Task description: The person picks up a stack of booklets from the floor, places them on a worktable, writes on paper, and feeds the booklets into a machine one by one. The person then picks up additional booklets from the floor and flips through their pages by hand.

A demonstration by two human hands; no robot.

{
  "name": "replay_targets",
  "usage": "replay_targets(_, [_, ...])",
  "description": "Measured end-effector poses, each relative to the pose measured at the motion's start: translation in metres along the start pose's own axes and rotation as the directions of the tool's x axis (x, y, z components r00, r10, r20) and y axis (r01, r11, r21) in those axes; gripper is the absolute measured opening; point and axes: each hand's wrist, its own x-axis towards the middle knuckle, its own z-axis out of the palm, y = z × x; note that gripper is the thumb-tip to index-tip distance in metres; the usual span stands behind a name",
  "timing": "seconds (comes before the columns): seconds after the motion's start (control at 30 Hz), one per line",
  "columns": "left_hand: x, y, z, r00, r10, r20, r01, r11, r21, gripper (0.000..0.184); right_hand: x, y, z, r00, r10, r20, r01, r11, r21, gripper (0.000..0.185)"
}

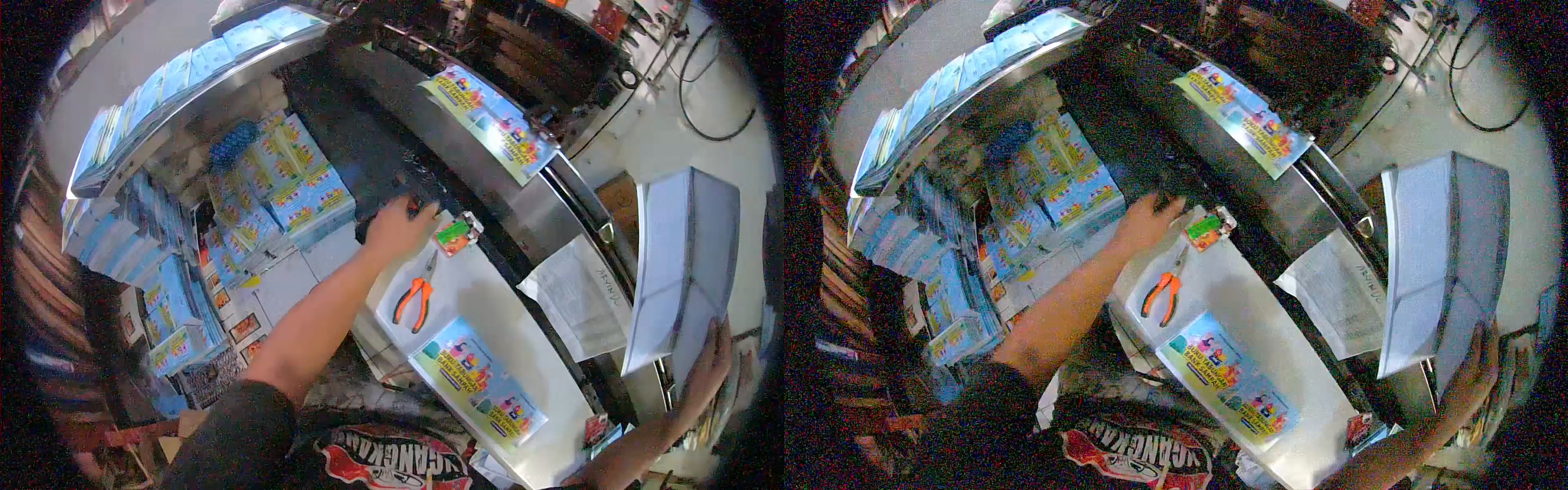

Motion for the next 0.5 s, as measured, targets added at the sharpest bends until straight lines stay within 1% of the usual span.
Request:
replay_targets(0.03, [0.014, 0.02, 0.0, 0.999, 0.035, 0.021, -0.028, 0.961, -0.275, 0.086, -0.008, -0.002, -0.009, 0.994, 0.083, 0.069, -0.082, 0.996, -0.024, 0.037])
replay_targets(0.07, [0.032, 0.045, 0.002, 0.998, 0.067, 0.017, -0.06, 0.961, -0.271, 0.086, -0.013, 0.004, -0.011, 0.95, 0.296, 0.096, -0.307, 0.942, 0.139, 0.047])
replay_targets(0.1, [0.047, 0.07, 0.006, 0.992, -0.031, 0.125, 0.096, 0.827, -0.554, 0.085, -0.022, 0.013, -0.012, 0.948, 0.309, 0.077, -0.318, 0.937, 0.143, 0.047])
replay_targets(0.13, [0.056, 0.089, 0.012, 0.959, -0.1, 0.266, 0.272, 0.592, -0.759, 0.085, -0.036, 0.024, -0.011, 0.963, 0.265, 0.055, -0.271, 0.936, 0.226, 0.046])
replay_targets(0.17, [0.073, 0.103, 0.021, 0.961, -0.083, 0.262, 0.259, 0.593, -0.763, 0.085, -0.049, 0.036, -0.013, 0.975, 0.22, 0.023, -0.216, 0.926, 0.309, 0.046])
replay_targets(0.2, [0.093, 0.11, 0.034, 0.953, -0.023, 0.302, 0.283, 0.425, -0.86, 0.078, -0.064, 0.035, -0.027, 0.966, 0.244, 0.089, -0.257, 0.95, 0.18, 0.046])
replay_targets(0.23, [0.111, 0.115, 0.046, 0.943, 0.042, 0.329, 0.31, 0.241, -0.92, 0.071, -0.084, 0.061, -0.035, 0.969, 0.214, 0.125, -0.225, 0.97, 0.088, 0.046])
replay_targets(0.27, [0.124, 0.119, 0.059, 0.968, 0.034, 0.249, 0.24, 0.162, -0.957, 0.056, -0.105, 0.092, -0.044, 0.97, 0.183, 0.161, -0.185, 0.983, -0.002, 0.046])
replay_targets(0.3, [0.122, 0.128, 0.061, 0.971, 0.036, 0.236, 0.227, 0.162, -0.96, 0.056, -0.115, 0.138, -0.044, 0.981, 0.086, 0.174, -0.079, 0.996, -0.047, 0.045])
replay_targets(0.33, [0.118, 0.135, 0.06, 0.962, -0.035, 0.272, 0.274, 0.147, -0.95, 0.054, -0.114, 0.128, -0.043, 0.983, 0.076, 0.167, -0.072, 0.997, -0.033, 0.045])
replay_targets(0.37, [0.116, 0.139, 0.061, 0.944, -0.108, 0.311, 0.323, 0.126, -0.938, 0.052, -0.119, 0.097, -0.052, 0.972, 0.136, 0.192, -0.138, 0.99, -0.001, 0.042])
replay_targets(0.4, [0.135, 0.127, 0.073, 0.935, -0.076, 0.347, 0.355, 0.167, -0.92, 0.049, -0.127, 0.06, -0.066, 0.956, 0.195, 0.221, -0.206, 0.978, 0.027, 0.038])
replay_targets(0.43, [0.133, 0.134, 0.068, 0.938, -0.078, 0.338, 0.346, 0.164, -0.924, 0.049, -0.134, 0.028, -0.08, 0.935, 0.252, 0.25, -0.272, 0.961, 0.051, 0.036])
replay_targets(0.47, [0.124, 0.144, 0.062, 0.931, -0.135, 0.34, 0.355, 0.107, -0.929, 0.047, -0.137, 0.014, -0.088, 0.908, 0.31, 0.281, -0.342, 0.937, 0.069, 0.034])
replay_targets(0.5, [0.122, 0.151, 0.061, 0.919, -0.19, 0.346, 0.362, 0.054, -0.931, 0.046, -0.139, 0.012, -0.09, 0.908, 0.311, 0.28, -0.343, 0.937, 0.071, 0.034])
